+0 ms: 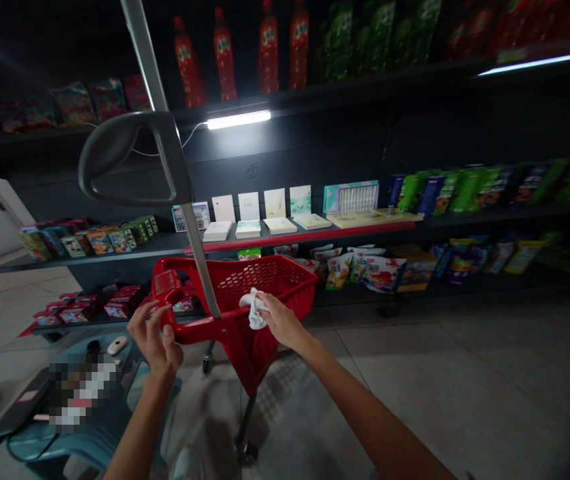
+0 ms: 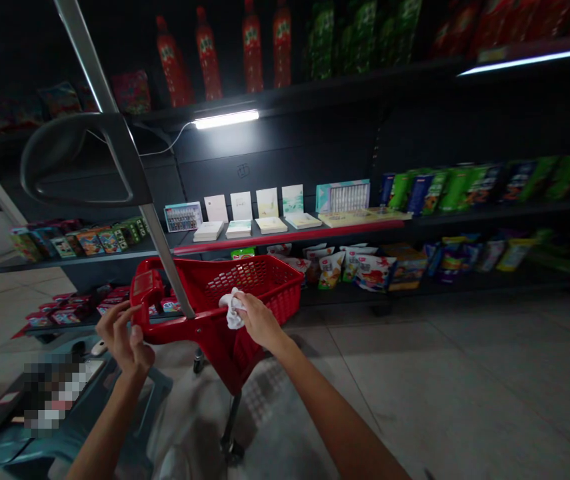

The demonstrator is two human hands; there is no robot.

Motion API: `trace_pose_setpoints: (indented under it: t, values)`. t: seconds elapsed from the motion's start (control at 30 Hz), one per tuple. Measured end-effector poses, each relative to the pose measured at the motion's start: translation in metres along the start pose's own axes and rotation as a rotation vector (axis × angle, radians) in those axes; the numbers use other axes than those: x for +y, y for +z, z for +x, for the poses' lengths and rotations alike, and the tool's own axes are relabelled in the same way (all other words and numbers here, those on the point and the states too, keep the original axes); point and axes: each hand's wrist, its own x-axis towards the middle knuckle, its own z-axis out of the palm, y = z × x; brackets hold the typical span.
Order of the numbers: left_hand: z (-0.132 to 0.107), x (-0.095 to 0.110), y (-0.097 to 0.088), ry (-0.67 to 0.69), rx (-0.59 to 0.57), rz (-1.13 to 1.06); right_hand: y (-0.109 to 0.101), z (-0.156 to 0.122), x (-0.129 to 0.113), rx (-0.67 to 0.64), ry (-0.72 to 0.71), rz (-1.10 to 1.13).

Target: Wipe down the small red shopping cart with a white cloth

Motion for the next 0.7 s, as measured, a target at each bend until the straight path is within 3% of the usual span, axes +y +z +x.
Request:
trace_pose_setpoints:
  t: [0.1,0.17,0.27,0.33,0.5,0.7]
  values:
    - [-0.009,0.024,0.003,0.217,-0.041,-0.003,0.004,-0.001,0.008,0.039,0.0,-0.034]
    - [-0.016,0.044,0.009,0.295,-0.164,-0.031,0.006,-0.002,0.013,0.055,-0.022,-0.029]
    - [-0.023,0.072,0.022,0.29,-0.458,0.038,0.008,-0.002,0.018,0.06,-0.035,-0.027]
    - [-0.024,0.083,0.031,0.235,-0.582,0.147,0.006,-0.002,0.021,0.063,-0.026,-0.046]
    - [-0.029,0.084,0.044,0.139,-0.699,0.297,-0.022,-0.004,0.042,0.003,0.067,-0.149]
    - [-0.04,0.075,0.05,0.103,-0.685,0.337,-0.066,-0.013,0.083,0.027,0.214,-0.328]
